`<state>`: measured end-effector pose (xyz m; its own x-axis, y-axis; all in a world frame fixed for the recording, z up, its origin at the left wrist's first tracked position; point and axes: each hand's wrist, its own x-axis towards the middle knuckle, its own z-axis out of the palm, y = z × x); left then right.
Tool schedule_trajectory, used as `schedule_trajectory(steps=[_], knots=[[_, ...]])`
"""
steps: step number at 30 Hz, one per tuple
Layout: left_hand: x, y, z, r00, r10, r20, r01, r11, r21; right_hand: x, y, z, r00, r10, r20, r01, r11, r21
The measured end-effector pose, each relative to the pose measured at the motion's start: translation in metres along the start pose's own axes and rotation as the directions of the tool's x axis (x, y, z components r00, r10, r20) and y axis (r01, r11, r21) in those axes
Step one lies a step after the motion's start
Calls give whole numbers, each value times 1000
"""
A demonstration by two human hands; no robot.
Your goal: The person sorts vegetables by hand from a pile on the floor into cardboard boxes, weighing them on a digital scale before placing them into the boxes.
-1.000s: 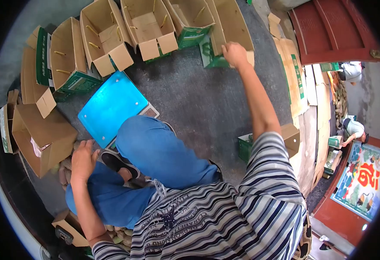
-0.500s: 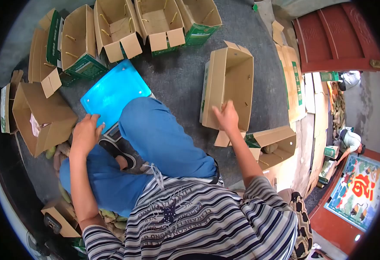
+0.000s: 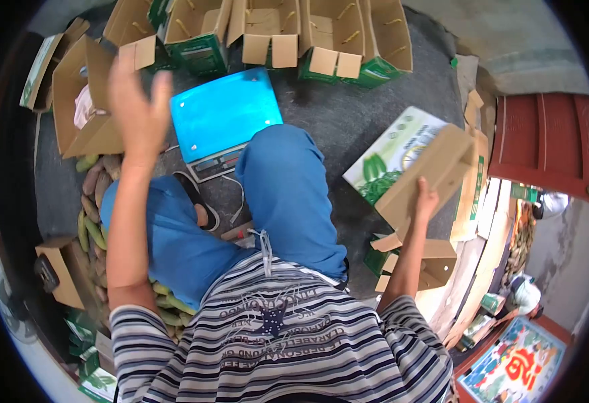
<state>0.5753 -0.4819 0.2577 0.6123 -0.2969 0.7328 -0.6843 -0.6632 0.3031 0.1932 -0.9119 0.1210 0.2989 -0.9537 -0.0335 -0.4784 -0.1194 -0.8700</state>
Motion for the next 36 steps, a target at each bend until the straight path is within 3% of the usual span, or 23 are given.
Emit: schedule_trajectory(steps=[1, 2, 3, 4, 5, 8, 11, 13, 15, 18, 20, 25, 28, 32, 35, 36], knots=[[-8, 3, -2, 932, -20, 362, 32, 999, -27, -5, -28, -6, 1000, -19, -11, 19, 1000, 24], [-23, 1, 5, 779, 64, 624, 27, 990, -135, -18, -68, -7, 995, -98, -32, 98, 995, -8], [-60, -8, 10, 573, 118, 811, -135, 990, -49, -29, -101, -8, 981, -193, -26, 194, 981, 10], [-56, 11, 7, 132, 51, 990, -231, 973, -19, -34, -125, -10, 960, -281, -6, 281, 959, 32], [-54, 23, 9, -148, -100, 984, -191, 979, 71, -45, -158, -9, 943, -332, 26, 331, 943, 25], [-77, 13, 10, 162, 32, 986, -160, 987, -5, -61, -218, -4, 879, -428, 211, 429, 902, 43], [-76, 17, 13, 331, 51, 942, -151, 989, -1, -79, -275, 35, 620, -644, 447, 752, 651, -104], [-80, 19, 14, 216, 2, 976, -116, 993, 23, -90, -302, 81, 445, -637, 630, 800, 598, 39], [-85, 15, 15, 107, -50, 993, -94, 994, 61, -96, -307, 134, 194, -676, 711, 876, 446, 185], [-85, 14, 13, -11, -56, 998, -114, 992, 54, -109, -298, 211, -24, -618, 786, 911, 311, 271], [-83, 15, 7, 8, -41, 999, -102, 994, 42, -116, -286, 252, -134, -586, 799, 913, 241, 329], [-78, 13, 3, 40, -35, 999, -57, 998, 37, -127, -258, 321, -270, -422, 866, 920, 153, 361], [-70, 14, 0, 60, -31, 998, -41, 999, 33, -131, -260, 329, -292, -219, 931, 929, 165, 330], [-60, 17, -6, 79, -1, 997, -7, 1000, 1, -134, -279, 317, -295, -227, 928, 941, 97, 323], [-56, 16, -7, 110, 51, 993, -9, 999, -50, -152, -311, 304, -206, -216, 955, 970, 83, 228], [-55, 15, -8, 104, 39, 994, -1, 999, -39, -160, -322, 300, -239, -240, 941, 962, 74, 264]])
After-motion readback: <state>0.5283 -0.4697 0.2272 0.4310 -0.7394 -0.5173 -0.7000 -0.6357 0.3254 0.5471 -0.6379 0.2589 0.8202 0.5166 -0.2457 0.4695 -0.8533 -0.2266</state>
